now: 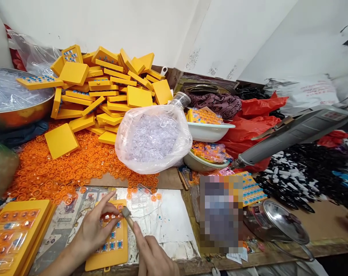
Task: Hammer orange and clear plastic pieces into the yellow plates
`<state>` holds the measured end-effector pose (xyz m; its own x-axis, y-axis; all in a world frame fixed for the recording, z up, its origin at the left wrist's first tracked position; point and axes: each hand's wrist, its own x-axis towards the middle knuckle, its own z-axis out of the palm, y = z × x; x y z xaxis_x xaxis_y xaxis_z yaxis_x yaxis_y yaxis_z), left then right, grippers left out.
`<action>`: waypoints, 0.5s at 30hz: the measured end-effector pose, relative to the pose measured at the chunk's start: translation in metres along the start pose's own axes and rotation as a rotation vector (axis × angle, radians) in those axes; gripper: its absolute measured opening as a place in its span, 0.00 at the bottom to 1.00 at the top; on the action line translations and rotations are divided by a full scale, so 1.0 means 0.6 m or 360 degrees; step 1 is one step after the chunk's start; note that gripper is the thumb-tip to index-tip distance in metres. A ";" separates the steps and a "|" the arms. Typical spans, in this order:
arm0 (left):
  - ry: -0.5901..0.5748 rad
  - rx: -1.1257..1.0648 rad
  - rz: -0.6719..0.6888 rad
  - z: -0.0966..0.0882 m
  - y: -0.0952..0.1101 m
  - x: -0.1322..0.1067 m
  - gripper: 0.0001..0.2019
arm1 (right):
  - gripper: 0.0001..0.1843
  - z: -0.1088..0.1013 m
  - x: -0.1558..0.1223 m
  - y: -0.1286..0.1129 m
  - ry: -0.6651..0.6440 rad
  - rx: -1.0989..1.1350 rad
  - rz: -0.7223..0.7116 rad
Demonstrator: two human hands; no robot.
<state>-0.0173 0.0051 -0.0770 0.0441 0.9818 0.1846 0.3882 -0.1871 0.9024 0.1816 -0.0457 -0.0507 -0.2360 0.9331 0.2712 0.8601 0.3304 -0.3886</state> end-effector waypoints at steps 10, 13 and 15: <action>0.0175 0.0076 -0.0019 -0.032 -0.005 -0.037 0.29 | 0.14 -0.016 0.140 0.073 -0.0140 -0.0228 0.0207; 0.0286 0.0090 -0.0084 -0.046 -0.017 -0.059 0.27 | 0.16 -0.007 0.153 0.071 -0.0169 -0.0231 0.0273; 0.0364 0.0067 -0.0120 -0.051 -0.024 -0.072 0.26 | 0.16 -0.007 0.150 0.070 -0.0167 -0.0198 0.0304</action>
<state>-0.0530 -0.0358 -0.0858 -0.1943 0.9592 0.2054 0.4208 -0.1077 0.9007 0.1984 0.0518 -0.0387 -0.1041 0.9887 0.1078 0.9410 0.1331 -0.3111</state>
